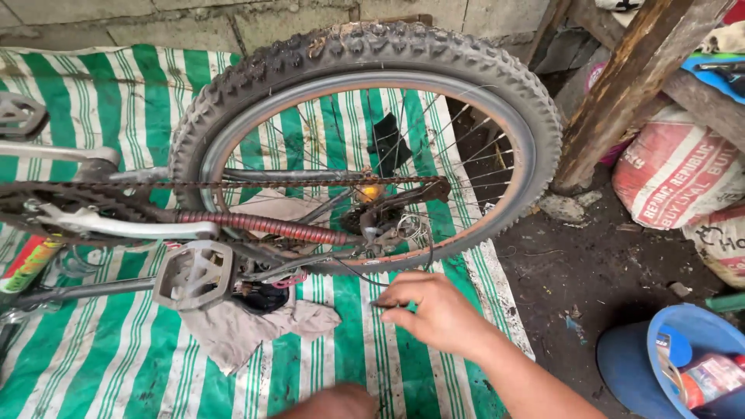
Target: The person is using an Allen wrench to loosen the rear wheel and derailleur components of a bicycle to remove the wheel.
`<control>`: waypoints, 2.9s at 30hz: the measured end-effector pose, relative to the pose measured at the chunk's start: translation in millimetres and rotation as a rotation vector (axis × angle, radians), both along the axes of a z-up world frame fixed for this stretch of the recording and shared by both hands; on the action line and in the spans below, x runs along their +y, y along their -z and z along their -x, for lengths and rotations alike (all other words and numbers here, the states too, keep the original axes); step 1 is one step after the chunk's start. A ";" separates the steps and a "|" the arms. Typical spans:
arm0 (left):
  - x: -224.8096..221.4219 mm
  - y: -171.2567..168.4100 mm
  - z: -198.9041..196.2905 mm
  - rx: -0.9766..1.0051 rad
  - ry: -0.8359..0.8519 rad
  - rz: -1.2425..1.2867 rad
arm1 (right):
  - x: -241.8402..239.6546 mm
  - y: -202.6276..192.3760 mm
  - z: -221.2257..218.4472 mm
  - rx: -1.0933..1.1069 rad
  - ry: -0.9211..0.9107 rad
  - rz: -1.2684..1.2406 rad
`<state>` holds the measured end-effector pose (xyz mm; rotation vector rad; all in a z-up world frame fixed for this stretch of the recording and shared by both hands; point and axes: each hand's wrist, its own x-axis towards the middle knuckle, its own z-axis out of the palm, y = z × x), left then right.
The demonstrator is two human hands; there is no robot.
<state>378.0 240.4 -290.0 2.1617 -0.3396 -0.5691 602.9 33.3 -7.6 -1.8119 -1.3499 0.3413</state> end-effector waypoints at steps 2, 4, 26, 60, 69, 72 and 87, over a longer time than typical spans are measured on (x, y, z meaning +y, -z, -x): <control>25.3 -42.1 -34.3 0.189 0.177 -0.374 | -5.2 -17.5 -3.2 0.074 0.053 0.132; 58.6 -70.4 -40.4 0.395 0.351 -0.745 | -9.3 -27.7 -8.7 0.154 0.099 0.264; 112.4 -191.4 -22.3 0.295 -0.305 -0.471 | -85.9 17.7 -76.7 0.123 0.748 -0.226; 96.9 -212.1 -22.8 0.432 -0.311 -0.534 | -87.4 92.3 -137.1 0.364 0.581 0.086; 84.1 -218.4 -19.8 0.389 -0.200 -0.505 | -67.5 29.8 -91.6 0.236 0.891 0.573; 87.5 -215.8 -20.3 0.396 -0.205 -0.519 | -70.4 35.4 -96.0 0.241 0.908 0.552; 70.5 -247.9 -36.6 0.415 -0.268 -0.421 | -99.3 -17.7 -89.2 -0.462 0.710 0.007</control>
